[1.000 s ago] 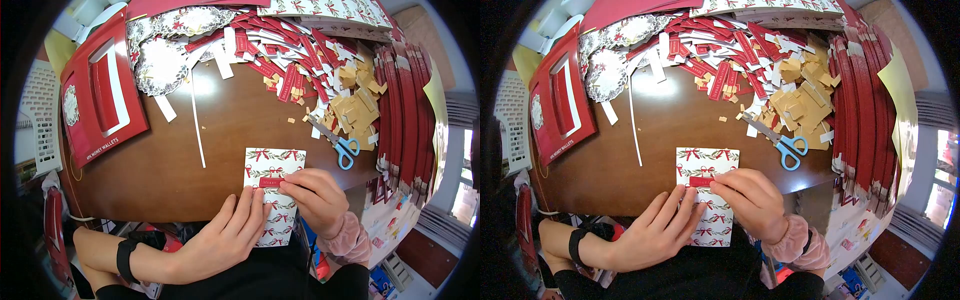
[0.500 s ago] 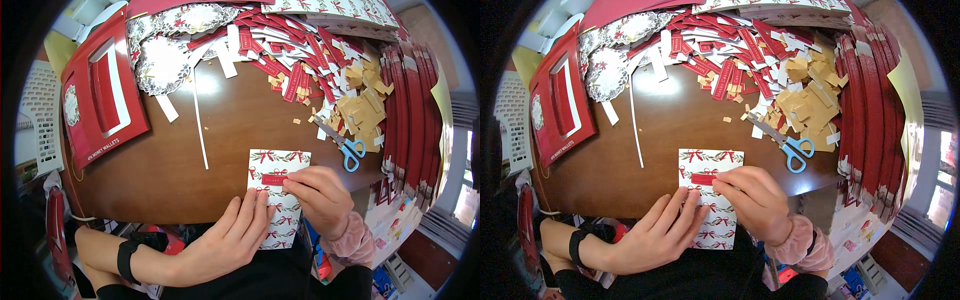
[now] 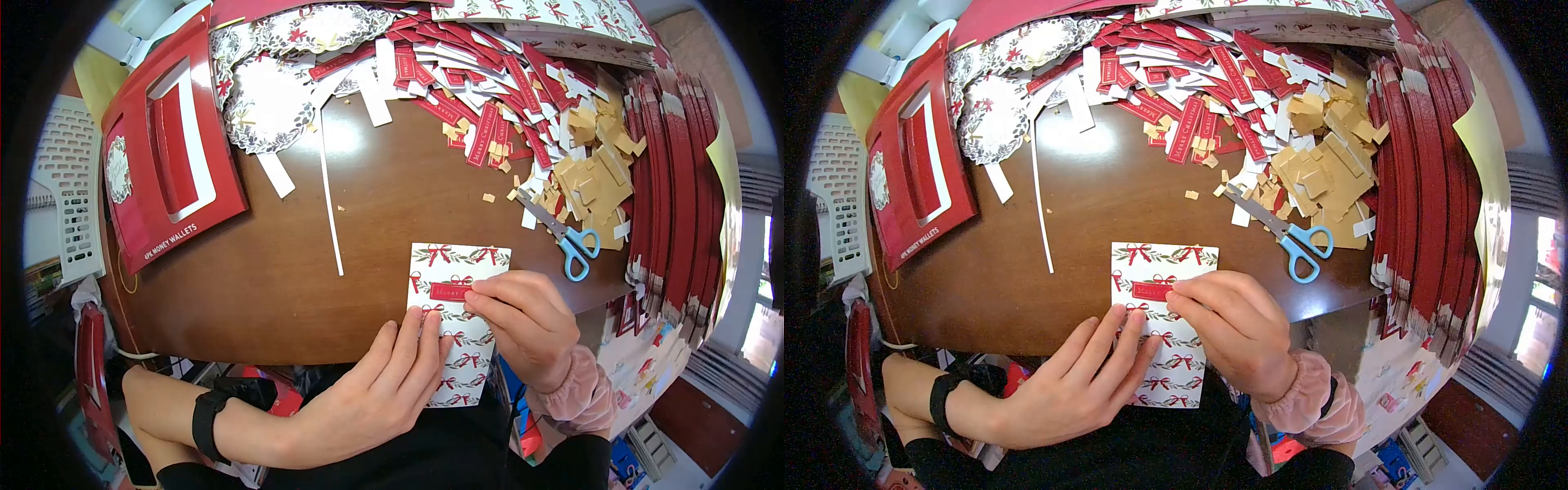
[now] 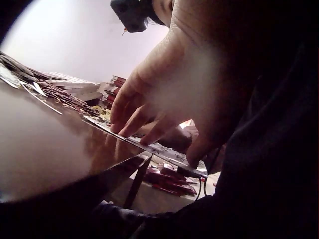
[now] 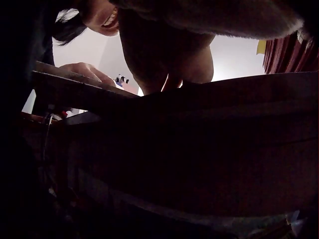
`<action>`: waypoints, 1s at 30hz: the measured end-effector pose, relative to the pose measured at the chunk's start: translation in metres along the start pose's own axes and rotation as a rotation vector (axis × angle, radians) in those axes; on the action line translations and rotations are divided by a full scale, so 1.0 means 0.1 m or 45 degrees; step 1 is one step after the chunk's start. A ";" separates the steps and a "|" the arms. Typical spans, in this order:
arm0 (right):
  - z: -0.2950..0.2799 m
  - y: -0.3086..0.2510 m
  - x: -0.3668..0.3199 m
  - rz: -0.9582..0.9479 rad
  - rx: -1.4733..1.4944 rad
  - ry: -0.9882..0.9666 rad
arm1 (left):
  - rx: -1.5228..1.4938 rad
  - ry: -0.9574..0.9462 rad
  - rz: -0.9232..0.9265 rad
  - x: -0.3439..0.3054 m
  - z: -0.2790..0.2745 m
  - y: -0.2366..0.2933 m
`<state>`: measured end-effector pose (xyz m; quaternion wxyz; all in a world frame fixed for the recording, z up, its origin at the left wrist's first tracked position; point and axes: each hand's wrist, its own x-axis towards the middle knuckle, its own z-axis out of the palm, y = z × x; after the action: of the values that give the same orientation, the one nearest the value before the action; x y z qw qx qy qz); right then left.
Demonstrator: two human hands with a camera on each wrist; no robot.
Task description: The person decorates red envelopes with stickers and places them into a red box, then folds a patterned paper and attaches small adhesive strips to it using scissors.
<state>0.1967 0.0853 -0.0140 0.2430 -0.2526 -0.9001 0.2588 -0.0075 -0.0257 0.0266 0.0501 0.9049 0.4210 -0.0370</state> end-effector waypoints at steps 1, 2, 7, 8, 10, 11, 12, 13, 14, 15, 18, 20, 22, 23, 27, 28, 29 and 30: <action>0.00 0.00 0.00 -0.008 -0.006 0.002 | 0.000 0.001 0.000 0.00 0.00 0.00; 0.00 0.00 0.01 -0.017 -0.012 0.003 | 0.003 0.001 0.004 0.00 0.00 0.00; 0.00 -0.04 0.03 0.005 -0.039 -0.014 | -0.008 -0.003 0.007 0.00 0.01 0.00; -0.01 -0.05 0.04 0.030 -0.050 -0.014 | -0.003 -0.002 0.002 0.01 0.01 0.00; -0.03 -0.05 0.04 -0.009 -0.070 -0.047 | 0.004 0.002 -0.002 0.01 0.00 0.00; -0.04 -0.04 0.04 -0.048 -0.087 -0.081 | 0.002 -0.002 -0.002 0.01 0.00 0.00; -0.04 -0.04 0.04 -0.048 -0.089 -0.080 | 0.001 -0.007 -0.002 0.01 0.00 0.00; -0.04 -0.05 0.04 -0.060 -0.110 -0.094 | 0.002 -0.005 -0.001 0.01 0.00 0.00; -0.05 -0.05 0.03 -0.072 -0.130 -0.108 | 0.002 -0.007 -0.001 0.01 0.00 0.00; -0.05 -0.06 0.03 -0.072 -0.132 -0.107 | 0.003 -0.008 0.000 0.01 -0.01 0.00; -0.06 -0.09 0.03 -0.061 -0.160 -0.136 | 0.013 -0.013 0.005 0.01 -0.01 -0.01; -0.04 -0.08 0.02 -0.062 -0.188 -0.114 | 0.014 -0.009 0.006 0.01 -0.01 -0.01; -0.02 -0.09 0.02 -0.062 -0.194 -0.106 | 0.015 -0.009 0.006 0.01 -0.01 -0.01; -0.01 -0.10 0.03 -0.060 -0.200 -0.099 | 0.016 -0.009 0.008 0.00 -0.01 -0.01; 0.00 -0.12 0.07 -0.122 -0.292 -0.110 | 0.007 -0.002 0.005 0.00 0.00 -0.01; -0.01 -0.12 0.08 -0.096 -0.264 -0.129 | 0.007 -0.003 0.003 0.00 0.00 -0.01; -0.02 -0.12 0.09 -0.069 -0.236 -0.148 | 0.009 -0.002 0.003 0.00 0.00 -0.01; -0.05 -0.11 0.11 -0.070 -0.235 -0.148 | 0.012 0.000 0.004 0.00 0.00 -0.01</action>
<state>0.1876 0.0858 -0.0006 0.1730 -0.2337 -0.9393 0.1822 -0.0082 -0.0255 0.0265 0.0460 0.9059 0.4192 -0.0388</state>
